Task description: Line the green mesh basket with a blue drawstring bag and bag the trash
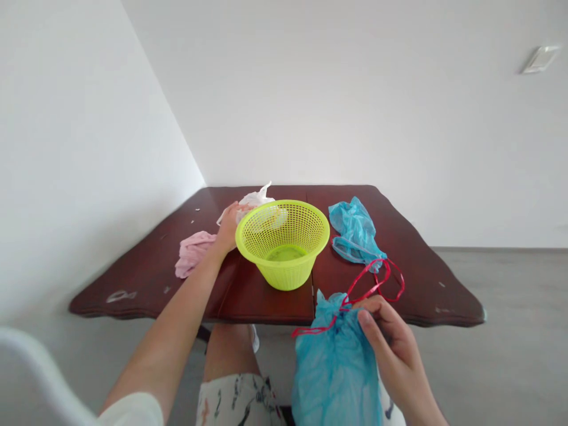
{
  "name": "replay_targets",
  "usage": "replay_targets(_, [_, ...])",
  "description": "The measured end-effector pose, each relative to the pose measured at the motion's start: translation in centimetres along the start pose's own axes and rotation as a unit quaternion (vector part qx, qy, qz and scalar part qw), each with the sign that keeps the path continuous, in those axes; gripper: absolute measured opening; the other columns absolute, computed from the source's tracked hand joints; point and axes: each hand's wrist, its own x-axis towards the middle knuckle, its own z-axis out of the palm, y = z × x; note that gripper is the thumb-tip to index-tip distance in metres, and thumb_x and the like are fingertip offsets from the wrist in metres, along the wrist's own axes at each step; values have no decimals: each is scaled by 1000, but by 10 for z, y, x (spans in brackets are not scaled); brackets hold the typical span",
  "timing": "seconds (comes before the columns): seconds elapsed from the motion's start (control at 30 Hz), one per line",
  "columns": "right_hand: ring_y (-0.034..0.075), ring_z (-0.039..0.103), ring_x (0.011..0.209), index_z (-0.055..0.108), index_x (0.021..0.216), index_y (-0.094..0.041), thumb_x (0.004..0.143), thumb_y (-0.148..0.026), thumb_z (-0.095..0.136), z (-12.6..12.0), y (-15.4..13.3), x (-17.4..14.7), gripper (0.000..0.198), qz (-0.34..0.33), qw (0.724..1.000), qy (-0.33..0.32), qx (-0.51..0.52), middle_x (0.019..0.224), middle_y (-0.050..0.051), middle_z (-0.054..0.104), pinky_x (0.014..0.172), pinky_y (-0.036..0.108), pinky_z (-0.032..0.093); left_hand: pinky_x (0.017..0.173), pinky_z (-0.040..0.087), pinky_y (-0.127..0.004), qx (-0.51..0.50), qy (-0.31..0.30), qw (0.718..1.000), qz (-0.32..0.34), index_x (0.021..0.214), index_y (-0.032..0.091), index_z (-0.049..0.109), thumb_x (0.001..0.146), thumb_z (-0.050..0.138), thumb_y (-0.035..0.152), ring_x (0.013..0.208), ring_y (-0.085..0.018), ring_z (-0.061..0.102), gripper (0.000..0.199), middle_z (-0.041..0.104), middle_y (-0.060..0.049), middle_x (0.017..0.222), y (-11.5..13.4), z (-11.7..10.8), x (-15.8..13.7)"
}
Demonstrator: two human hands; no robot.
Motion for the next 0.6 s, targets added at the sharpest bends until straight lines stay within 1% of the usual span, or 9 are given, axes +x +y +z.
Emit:
replay_targets(0.07, [18, 63, 77, 79, 98, -23, 114, -66, 74, -1, -1, 1, 46, 10, 1000, -18, 3, 88, 5, 73, 69, 26, 53, 112, 64, -51, -7, 115, 993, 2, 126, 19, 71, 116, 66, 47, 133, -31, 70, 30, 73, -17, 141, 11, -21, -26])
replay_targets(0.13, [18, 62, 78, 78, 99, -23, 114, -67, 74, -1, -1, 1, 47, 20, 999, -36, 11, 89, 5, 72, 69, 26, 52, 103, 64, -45, -43, 257, 964, 47, 118, 21, 69, 118, 64, 46, 111, -26, 73, 25, 74, -11, 120, 36, -42, -63])
replay_targets(0.17, [18, 60, 77, 77, 99, -23, 114, -67, 74, 0, -1, 1, 47, 25, 999, -44, 14, 88, 4, 71, 68, 27, 50, 98, 65, -42, -83, 278, 953, 93, 114, 22, 68, 117, 66, 45, 100, -24, 73, 23, 72, -7, 109, 55, -51, -86])
replay_targets(0.2, [17, 59, 77, 76, 100, -23, 115, -67, 74, 1, -2, 1, 46, 28, 998, -53, 15, 89, 4, 70, 68, 27, 49, 91, 64, -40, -137, 255, 947, 141, 112, 24, 68, 117, 67, 42, 90, -22, 72, 19, 70, -3, 99, 77, -59, -109])
replay_targets(0.27, [17, 60, 80, 76, 102, -24, 116, -65, 73, 8, -5, 1, 43, 30, 996, -83, 25, 94, 4, 72, 72, 27, 49, 83, 64, -36, -210, 25, 959, 190, 116, 25, 73, 119, 65, 37, 86, -22, 74, 16, 75, -4, 94, 126, -69, -153])
replay_targets(0.3, [18, 62, 83, 75, 103, -24, 117, -63, 73, 12, -8, 1, 42, 27, 993, -105, 36, 98, 5, 74, 75, 28, 51, 88, 66, -38, -207, -120, 955, 173, 129, 25, 76, 119, 67, 41, 98, -25, 79, 21, 82, -10, 110, 149, -72, -171])
replay_targets(0.37, [21, 67, 93, 73, 102, -25, 117, -61, 72, 22, -16, 2, 40, 14, 987, -150, 64, 107, 7, 78, 83, 30, 55, 112, 66, -46, -198, -269, 934, 124, 151, 27, 73, 115, 77, 48, 129, -32, 80, 43, 82, -15, 143, 187, -71, -199])
replay_targets(0.47, [24, 70, 100, 69, 100, -26, 117, -61, 71, 31, -23, 2, 40, 2, 978, -185, 92, 112, 9, 80, 88, 34, 57, 107, 67, -42, -233, -328, 915, 18, 147, 29, 77, 114, 81, 47, 124, -29, 82, 38, 86, -11, 137, 210, -61, -218])
replay_targets(0.6, [24, 69, 95, 67, 98, -26, 115, -63, 72, 24, -11, -3, 42, 35, 978, -173, 110, 108, 9, 80, 83, 35, 57, 78, 62, -30, -317, -294, 897, -90, 114, 24, 85, 108, 89, 49, 94, -22, 81, 25, 86, -6, 103, 198, -46, -224])
